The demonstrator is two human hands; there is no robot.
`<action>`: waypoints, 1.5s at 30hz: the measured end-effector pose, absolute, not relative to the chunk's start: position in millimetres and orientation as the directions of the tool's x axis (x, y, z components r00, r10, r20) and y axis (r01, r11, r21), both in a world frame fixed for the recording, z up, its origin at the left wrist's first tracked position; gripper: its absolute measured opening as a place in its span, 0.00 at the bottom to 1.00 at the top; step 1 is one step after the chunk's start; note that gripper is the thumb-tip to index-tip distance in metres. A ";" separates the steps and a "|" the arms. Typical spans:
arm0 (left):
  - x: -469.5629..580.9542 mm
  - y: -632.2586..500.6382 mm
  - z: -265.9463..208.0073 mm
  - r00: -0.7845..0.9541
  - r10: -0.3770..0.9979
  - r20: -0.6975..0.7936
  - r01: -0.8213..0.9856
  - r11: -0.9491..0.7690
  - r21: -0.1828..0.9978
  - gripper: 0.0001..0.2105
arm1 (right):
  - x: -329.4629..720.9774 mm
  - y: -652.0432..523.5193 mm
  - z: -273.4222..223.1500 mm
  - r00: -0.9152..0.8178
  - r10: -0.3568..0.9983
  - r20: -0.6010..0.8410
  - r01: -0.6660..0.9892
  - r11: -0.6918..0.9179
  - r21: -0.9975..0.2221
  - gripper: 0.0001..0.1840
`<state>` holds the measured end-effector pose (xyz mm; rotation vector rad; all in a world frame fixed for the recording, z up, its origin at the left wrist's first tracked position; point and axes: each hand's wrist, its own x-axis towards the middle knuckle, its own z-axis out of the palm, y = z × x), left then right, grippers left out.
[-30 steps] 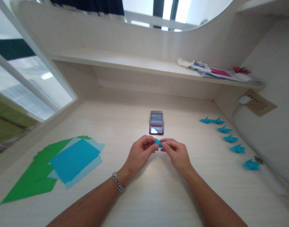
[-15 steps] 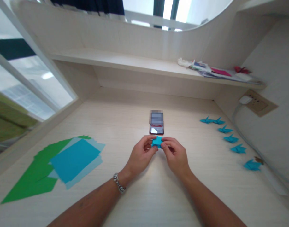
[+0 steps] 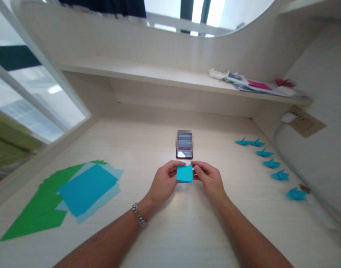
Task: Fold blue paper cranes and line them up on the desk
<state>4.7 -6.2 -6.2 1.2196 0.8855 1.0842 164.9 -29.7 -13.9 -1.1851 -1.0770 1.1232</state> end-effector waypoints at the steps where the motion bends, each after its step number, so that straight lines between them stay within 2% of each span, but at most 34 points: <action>1: 4.6 -6.6 -5.5 0.271 0.962 0.032 -0.137 0.006 0.991 0.12 | 165.8 -28.3 -15.9 0.107 0.994 -0.010 -0.103 0.001 -0.995 0.16; 7: 1.5 -8.2 -4.9 0.289 0.951 0.109 0.002 -0.115 0.993 0.09 | 165.7 -28.2 -19.7 0.010 0.995 -0.101 -0.209 -0.096 -0.973 0.16; 20: 0.3 -13.6 0.8 0.277 0.944 0.177 0.158 -0.226 0.961 0.08 | 163.9 -30.5 -15.0 -0.001 0.993 -0.117 -0.156 -0.115 -0.981 0.12; 27: 2.6 -11.9 -3.6 0.319 0.936 0.150 0.157 -0.208 0.965 0.09 | 161.8 -28.4 -19.2 0.038 0.990 -0.138 -0.138 -0.132 -0.982 0.14; 39: 3.0 -8.9 -6.1 0.378 0.924 0.065 -0.034 -0.057 0.998 0.14 | 157.2 -28.2 -21.5 -0.006 0.993 -0.119 -0.119 -0.119 -0.986 0.15; 45: 5.0 -7.4 -4.2 0.329 0.944 0.004 -0.019 0.002 1.000 0.14 | 158.6 -28.2 -22.2 0.059 0.997 -0.053 -0.002 -0.053 -0.999 0.15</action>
